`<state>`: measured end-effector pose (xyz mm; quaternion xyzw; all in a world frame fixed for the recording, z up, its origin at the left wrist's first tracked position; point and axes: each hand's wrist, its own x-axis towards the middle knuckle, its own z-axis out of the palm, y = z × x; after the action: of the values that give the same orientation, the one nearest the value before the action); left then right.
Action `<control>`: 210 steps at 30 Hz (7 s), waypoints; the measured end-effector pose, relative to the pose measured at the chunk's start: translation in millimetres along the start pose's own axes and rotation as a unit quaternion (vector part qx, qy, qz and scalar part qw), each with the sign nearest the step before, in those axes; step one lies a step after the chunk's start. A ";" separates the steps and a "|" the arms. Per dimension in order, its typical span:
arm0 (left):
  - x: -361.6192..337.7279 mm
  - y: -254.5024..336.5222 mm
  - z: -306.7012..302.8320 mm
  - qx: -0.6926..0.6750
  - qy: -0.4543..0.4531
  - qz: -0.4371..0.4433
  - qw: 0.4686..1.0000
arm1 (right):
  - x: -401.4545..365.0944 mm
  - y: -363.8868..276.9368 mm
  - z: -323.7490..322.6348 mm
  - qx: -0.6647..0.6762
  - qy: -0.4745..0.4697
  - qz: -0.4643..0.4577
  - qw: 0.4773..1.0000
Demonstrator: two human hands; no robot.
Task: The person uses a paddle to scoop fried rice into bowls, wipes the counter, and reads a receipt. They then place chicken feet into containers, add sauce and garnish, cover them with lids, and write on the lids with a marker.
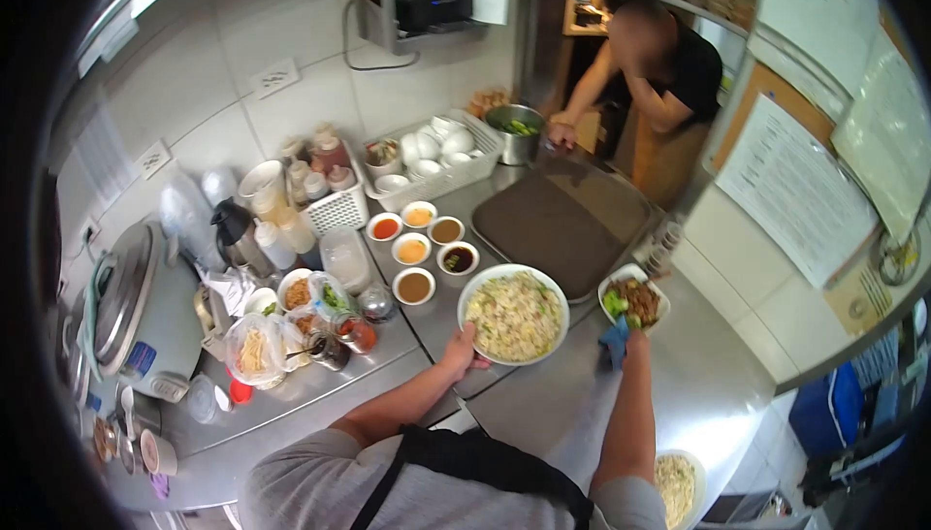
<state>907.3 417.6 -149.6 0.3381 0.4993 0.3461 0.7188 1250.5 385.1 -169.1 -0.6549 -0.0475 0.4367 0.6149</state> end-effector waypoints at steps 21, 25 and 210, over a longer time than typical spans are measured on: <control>26.5 29.4 -29.4 0.065 -0.037 -0.077 0.994 | -63.1 37.4 -21.8 -0.244 -0.070 0.010 0.967; 34.5 36.1 -37.2 0.078 -0.039 -0.061 0.994 | -70.2 43.1 -17.1 -0.283 -0.062 -0.038 0.956; -284.7 -61.6 -327.5 0.557 0.237 0.296 0.739 | -456.7 289.5 237.9 -0.564 -0.288 -0.430 0.644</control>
<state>530.9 193.1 -152.5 0.7159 0.6319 0.2707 0.1221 682.6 223.9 -147.0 -0.6223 -0.7354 0.1783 0.2005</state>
